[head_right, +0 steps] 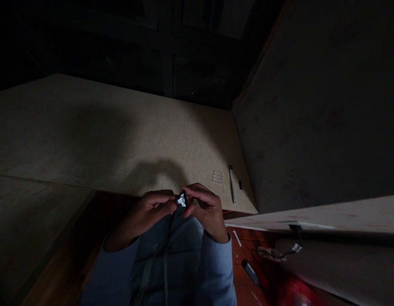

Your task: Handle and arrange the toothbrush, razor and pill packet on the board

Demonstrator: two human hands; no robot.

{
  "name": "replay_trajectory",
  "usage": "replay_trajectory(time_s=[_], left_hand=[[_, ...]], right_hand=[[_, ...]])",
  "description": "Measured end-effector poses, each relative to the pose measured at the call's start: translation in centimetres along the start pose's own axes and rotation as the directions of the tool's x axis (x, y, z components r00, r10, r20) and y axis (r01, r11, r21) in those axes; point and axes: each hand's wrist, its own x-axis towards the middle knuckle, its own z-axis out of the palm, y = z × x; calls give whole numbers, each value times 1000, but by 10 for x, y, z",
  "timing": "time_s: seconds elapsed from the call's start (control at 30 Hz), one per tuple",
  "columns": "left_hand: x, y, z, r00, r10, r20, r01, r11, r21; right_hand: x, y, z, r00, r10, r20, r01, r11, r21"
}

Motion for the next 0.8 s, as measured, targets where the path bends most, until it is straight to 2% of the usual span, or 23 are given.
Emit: replay_trajectory(time_s=[0.3,0.53,0.8], left_hand=[[-1,-7,1,999,-37,-20,37,999,5],[3,-11,1,991,26,-133,-12,994,106],[0,-11,2,999,25,-42,-22,999,48]], right_hand=[[2,0,2,999,14,-45,-13,1000,20],[3,1,2,999,18,-48,-17,1000,11],[0,2,2,998,8,-55,-7,1000,16]])
